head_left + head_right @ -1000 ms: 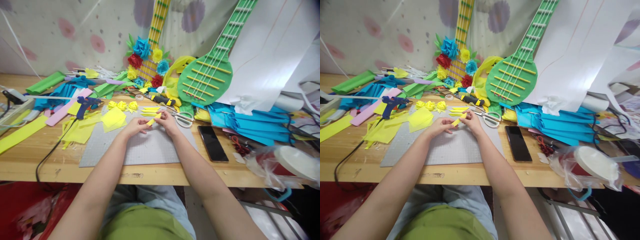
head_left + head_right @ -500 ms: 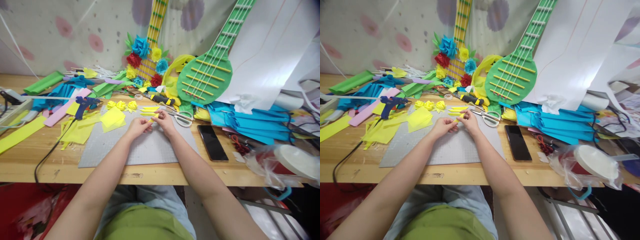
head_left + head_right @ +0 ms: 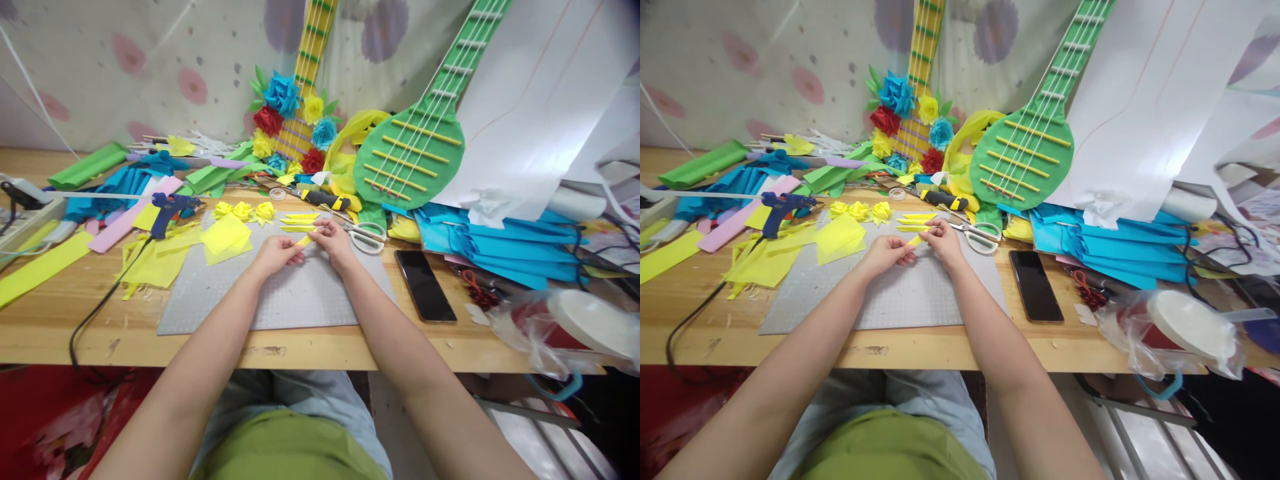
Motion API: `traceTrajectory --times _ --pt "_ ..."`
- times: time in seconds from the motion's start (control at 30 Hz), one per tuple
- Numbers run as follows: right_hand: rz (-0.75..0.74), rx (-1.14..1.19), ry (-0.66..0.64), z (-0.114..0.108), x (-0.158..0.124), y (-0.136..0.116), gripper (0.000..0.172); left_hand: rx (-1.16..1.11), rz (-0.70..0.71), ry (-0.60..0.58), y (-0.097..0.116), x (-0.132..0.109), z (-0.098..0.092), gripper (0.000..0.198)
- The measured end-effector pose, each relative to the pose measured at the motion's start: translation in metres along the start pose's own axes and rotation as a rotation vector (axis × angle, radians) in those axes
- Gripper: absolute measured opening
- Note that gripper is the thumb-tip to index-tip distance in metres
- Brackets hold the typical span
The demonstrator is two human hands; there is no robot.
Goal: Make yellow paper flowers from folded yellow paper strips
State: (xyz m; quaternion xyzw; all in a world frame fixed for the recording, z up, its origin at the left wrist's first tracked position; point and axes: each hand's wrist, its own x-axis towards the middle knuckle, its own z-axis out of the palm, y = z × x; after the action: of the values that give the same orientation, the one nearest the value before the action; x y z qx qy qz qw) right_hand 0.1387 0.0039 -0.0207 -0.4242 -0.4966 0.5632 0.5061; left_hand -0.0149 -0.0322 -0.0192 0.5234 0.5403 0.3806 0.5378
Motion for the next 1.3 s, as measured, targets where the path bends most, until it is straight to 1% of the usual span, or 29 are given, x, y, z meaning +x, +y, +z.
traceTrajectory --times 0.1,0.23,0.33,0.5,0.6,0.7,0.8,0.93,1.03,1.1,1.23,1.3 --pt "-0.016 -0.005 0.083 0.001 0.0 -0.001 0.041 0.008 -0.013 0.014 0.006 -0.003 -0.005 0.029" --pt "0.017 0.035 0.165 0.001 0.0 -0.003 0.044 -0.005 -0.038 0.065 0.015 -0.007 -0.012 0.029" --pt "0.043 0.071 0.213 0.002 0.0 -0.003 0.045 -0.045 -0.045 0.089 0.016 -0.008 -0.015 0.03" --pt "0.034 0.122 0.235 0.005 0.002 0.001 0.046 -0.146 -0.013 0.116 0.013 -0.005 -0.017 0.03" --pt "0.045 0.148 0.254 0.007 0.002 0.001 0.047 -0.151 0.017 0.194 0.013 -0.004 -0.015 0.029" --pt "0.071 0.146 0.29 0.009 0.0 -0.001 0.047 -0.154 0.017 0.285 0.014 -0.004 -0.01 0.026" --pt "0.096 0.132 0.312 0.01 -0.002 -0.002 0.046 -0.188 0.012 0.345 0.015 -0.003 -0.007 0.025" --pt "0.11 0.125 0.331 0.006 0.0 -0.002 0.042 -0.228 0.001 0.35 0.017 -0.004 -0.011 0.024" --pt "0.096 0.089 0.37 0.0 0.004 0.0 0.04 -0.215 0.007 0.369 0.015 -0.004 -0.017 0.025" --pt "0.075 0.04 0.391 -0.003 0.006 0.002 0.039 -0.188 0.022 0.404 0.013 -0.002 -0.018 0.026" --pt "0.004 -0.118 0.371 -0.006 0.009 0.008 0.036 -0.098 0.098 0.523 0.009 0.002 -0.023 0.027" --pt "-0.04 -0.18 0.34 -0.006 0.01 0.011 0.032 0.004 0.139 0.6 0.01 0.002 -0.031 0.026"
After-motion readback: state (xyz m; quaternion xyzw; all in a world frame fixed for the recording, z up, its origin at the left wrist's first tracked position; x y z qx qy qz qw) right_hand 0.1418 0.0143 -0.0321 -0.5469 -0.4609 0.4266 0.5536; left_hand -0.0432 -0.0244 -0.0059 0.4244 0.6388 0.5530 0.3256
